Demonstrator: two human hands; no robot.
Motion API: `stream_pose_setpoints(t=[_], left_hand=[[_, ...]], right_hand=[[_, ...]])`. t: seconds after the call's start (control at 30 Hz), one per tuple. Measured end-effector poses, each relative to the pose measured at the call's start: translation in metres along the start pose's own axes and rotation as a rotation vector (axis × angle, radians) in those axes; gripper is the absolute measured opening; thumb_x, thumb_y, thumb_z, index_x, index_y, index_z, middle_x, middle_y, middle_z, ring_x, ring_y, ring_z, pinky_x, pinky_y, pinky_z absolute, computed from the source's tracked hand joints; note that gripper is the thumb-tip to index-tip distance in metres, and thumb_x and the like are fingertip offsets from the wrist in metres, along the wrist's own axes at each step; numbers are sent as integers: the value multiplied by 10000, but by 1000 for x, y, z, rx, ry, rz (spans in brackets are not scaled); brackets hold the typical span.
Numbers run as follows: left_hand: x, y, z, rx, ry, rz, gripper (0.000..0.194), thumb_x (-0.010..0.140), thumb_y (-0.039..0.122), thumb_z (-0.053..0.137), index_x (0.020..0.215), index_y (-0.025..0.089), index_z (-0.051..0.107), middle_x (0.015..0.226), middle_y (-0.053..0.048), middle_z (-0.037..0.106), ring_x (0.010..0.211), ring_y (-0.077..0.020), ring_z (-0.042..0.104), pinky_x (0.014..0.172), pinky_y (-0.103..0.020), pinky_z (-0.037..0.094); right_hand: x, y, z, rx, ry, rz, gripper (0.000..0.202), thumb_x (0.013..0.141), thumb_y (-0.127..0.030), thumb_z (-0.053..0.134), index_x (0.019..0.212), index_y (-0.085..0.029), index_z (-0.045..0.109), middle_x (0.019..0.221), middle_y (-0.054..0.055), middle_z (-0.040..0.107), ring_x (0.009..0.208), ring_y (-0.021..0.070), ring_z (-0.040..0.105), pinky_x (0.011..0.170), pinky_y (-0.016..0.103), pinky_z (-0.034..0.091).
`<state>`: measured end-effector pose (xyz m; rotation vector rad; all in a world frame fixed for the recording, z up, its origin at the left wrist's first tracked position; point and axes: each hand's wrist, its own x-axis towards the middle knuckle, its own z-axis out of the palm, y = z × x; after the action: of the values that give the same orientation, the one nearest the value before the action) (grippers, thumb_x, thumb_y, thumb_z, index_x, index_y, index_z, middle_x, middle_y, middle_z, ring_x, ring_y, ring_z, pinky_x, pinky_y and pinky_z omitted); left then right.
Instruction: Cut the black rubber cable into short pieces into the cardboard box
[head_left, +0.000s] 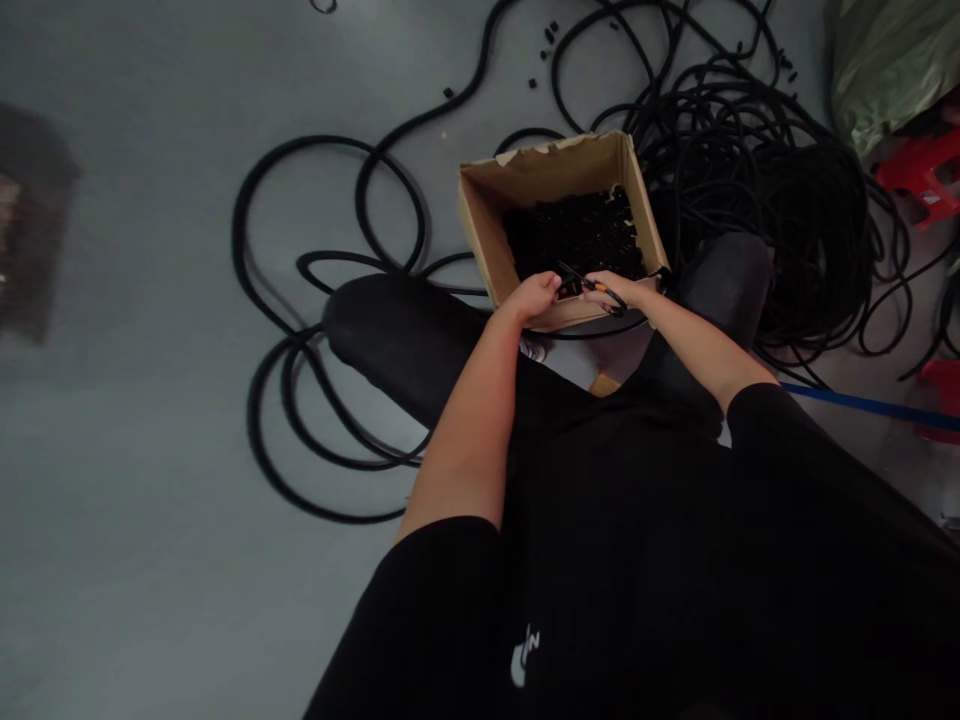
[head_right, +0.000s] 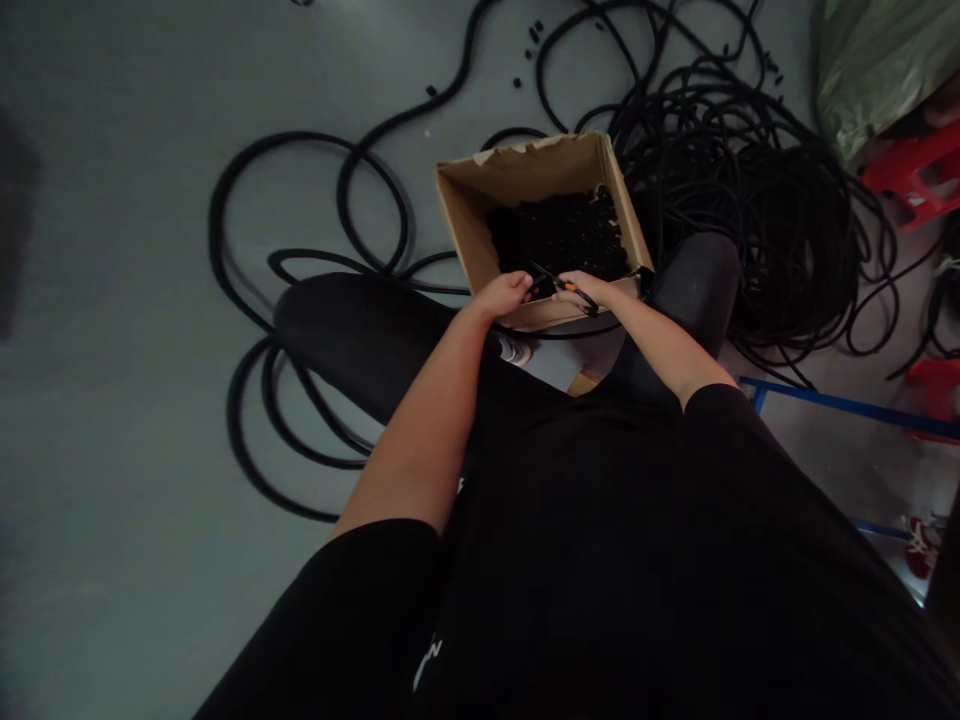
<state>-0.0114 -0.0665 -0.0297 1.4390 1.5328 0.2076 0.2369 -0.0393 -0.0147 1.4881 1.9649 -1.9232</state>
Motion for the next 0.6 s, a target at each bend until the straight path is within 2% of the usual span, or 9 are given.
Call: stream_pose_setpoints(t=[0.17,0.27,0.4,0.5,0.6], left_hand=[[0,-2,-3,39,142,-21,300,1266,325,515,1296,202,788,1154,-184,844,1239,-402,820,1221,-515,636],[-2,-2,-1,48,210,-44,296,1248,307,599,1448,178,775,1313,-203,874,1310,-397,831,1254,-505,629],[-3,-1,3,22,193,-21,190,1163,278,732,1330,195,770,1409,-200,874,1340,-376,813,1254,-475,633],[-2,-1,5,-7,134,32,116,1096,272,782,1198,222,762,1339,-174,880,1289,-369,809,1244,-487,648],[-1,1,4,-35,117,67,85,1076,274,776,1139,220,755,1278,-168,882,1237,-365,815,1230,-500,660]], right_hand=[[1,-1,0,39,71,45,293,1276,-163,772,1072,-249,580,631,-121,521,519,121,525,472,174,413],[-1,2,6,95,25,83,331,1271,-213,828,1110,-264,543,680,-112,567,574,130,590,517,166,486],[1,9,15,35,-50,15,327,1242,-120,800,1106,-259,538,790,-80,607,694,125,640,604,137,516],[8,12,21,-13,-26,-25,320,1220,-63,760,1116,-261,532,852,-83,582,731,121,628,636,141,525],[18,14,26,-3,18,-80,327,1234,-91,761,1132,-270,507,859,-100,540,719,109,607,618,135,514]])
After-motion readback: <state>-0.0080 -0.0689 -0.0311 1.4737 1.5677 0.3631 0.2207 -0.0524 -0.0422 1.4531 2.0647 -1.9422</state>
